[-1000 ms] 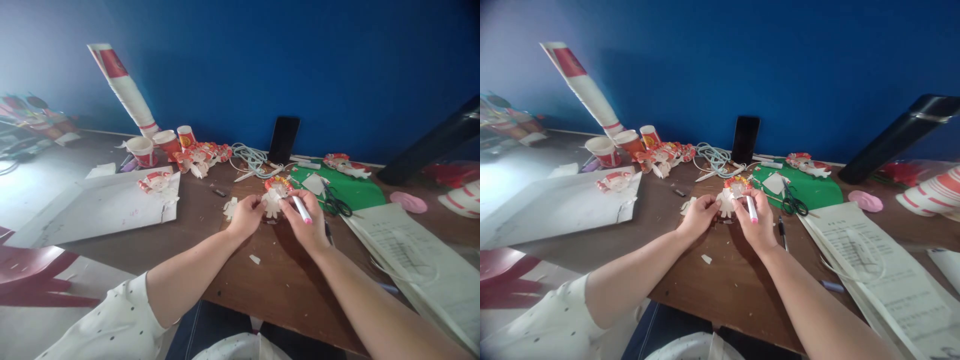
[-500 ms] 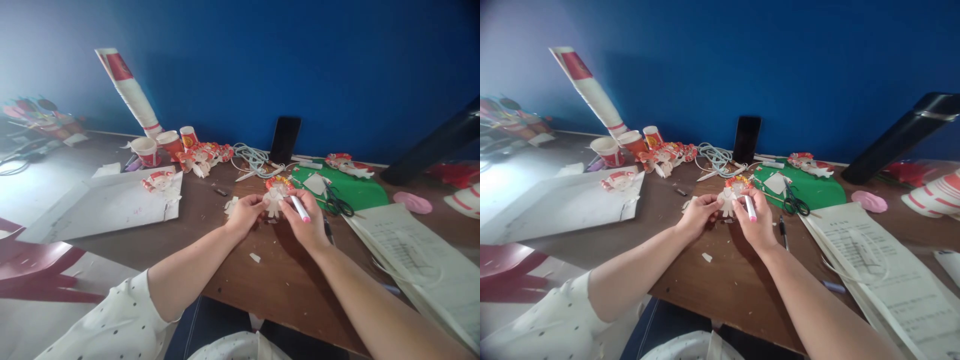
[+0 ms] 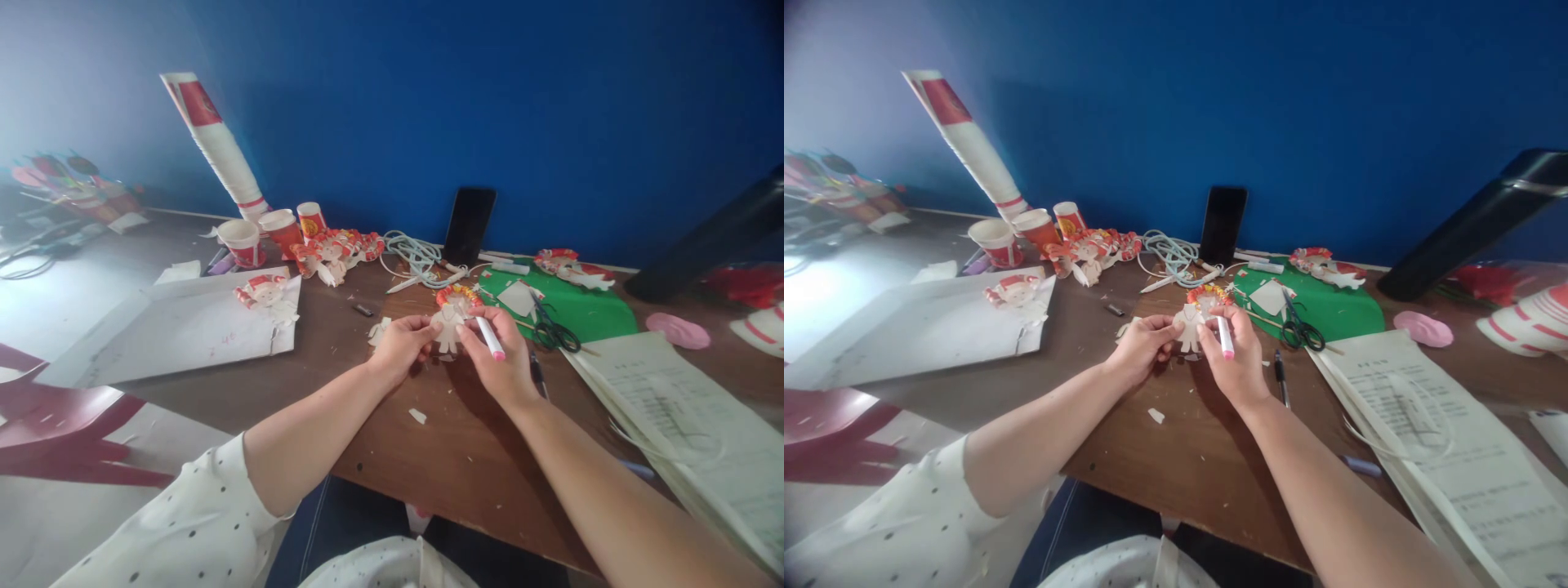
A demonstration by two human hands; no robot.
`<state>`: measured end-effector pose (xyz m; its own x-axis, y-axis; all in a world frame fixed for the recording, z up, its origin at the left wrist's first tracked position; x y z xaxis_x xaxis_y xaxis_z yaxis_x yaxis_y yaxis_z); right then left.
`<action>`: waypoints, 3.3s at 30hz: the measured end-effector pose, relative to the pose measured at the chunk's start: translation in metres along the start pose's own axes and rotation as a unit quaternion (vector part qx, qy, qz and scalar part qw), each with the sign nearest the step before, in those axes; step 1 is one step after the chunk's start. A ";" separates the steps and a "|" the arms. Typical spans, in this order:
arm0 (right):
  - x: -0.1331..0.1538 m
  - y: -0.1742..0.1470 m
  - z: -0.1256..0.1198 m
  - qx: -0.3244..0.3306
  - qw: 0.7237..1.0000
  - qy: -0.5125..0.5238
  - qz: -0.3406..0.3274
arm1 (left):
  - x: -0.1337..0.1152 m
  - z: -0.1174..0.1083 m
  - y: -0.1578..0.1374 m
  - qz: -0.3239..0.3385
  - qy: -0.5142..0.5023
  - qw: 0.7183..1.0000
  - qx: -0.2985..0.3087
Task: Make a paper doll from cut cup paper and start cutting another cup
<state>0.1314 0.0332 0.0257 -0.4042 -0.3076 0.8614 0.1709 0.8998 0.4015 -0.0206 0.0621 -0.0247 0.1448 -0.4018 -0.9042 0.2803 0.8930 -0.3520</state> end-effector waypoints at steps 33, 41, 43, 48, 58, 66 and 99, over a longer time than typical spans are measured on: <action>0.006 -0.009 0.012 0.135 0.937 -0.317 -0.057 | -0.012 0.051 -0.056 0.223 0.720 0.658 0.005; 0.039 -0.003 0.001 0.047 0.961 -0.207 -0.175 | -0.009 0.057 -0.064 0.235 0.736 0.635 0.010; 0.040 -0.003 0.000 0.042 0.963 -0.191 -0.186 | -0.009 0.058 -0.065 0.240 0.734 0.635 0.008; 0.032 -0.004 0.004 0.063 0.970 -0.184 -0.149 | -0.008 0.059 -0.066 0.247 0.741 0.624 0.005; 0.021 -0.003 0.003 0.064 0.965 -0.237 -0.095 | -0.006 0.060 -0.063 0.228 0.748 0.623 0.019; 0.024 -0.001 0.003 0.049 0.956 -0.259 -0.128 | -0.006 0.061 -0.063 0.213 0.761 0.612 0.025; 0.022 -0.002 0.011 0.087 0.954 -0.262 -0.120 | -0.005 0.062 -0.064 0.228 0.757 0.613 0.019</action>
<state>0.1118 0.0278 0.0406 -0.8139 -0.3563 0.4590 -0.1173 0.8745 0.4707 0.0199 -0.0059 0.0169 -0.8208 0.5613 -0.1058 0.5645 0.8254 -0.0001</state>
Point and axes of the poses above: each hand's wrist, its own y-axis towards the middle knuckle, its own z-axis out of the palm, x = y × z, the point moved 9 cm from there along y, towards the middle knuckle, and after that the axes turned 8 degrees about -z, right-handed, at the moved point
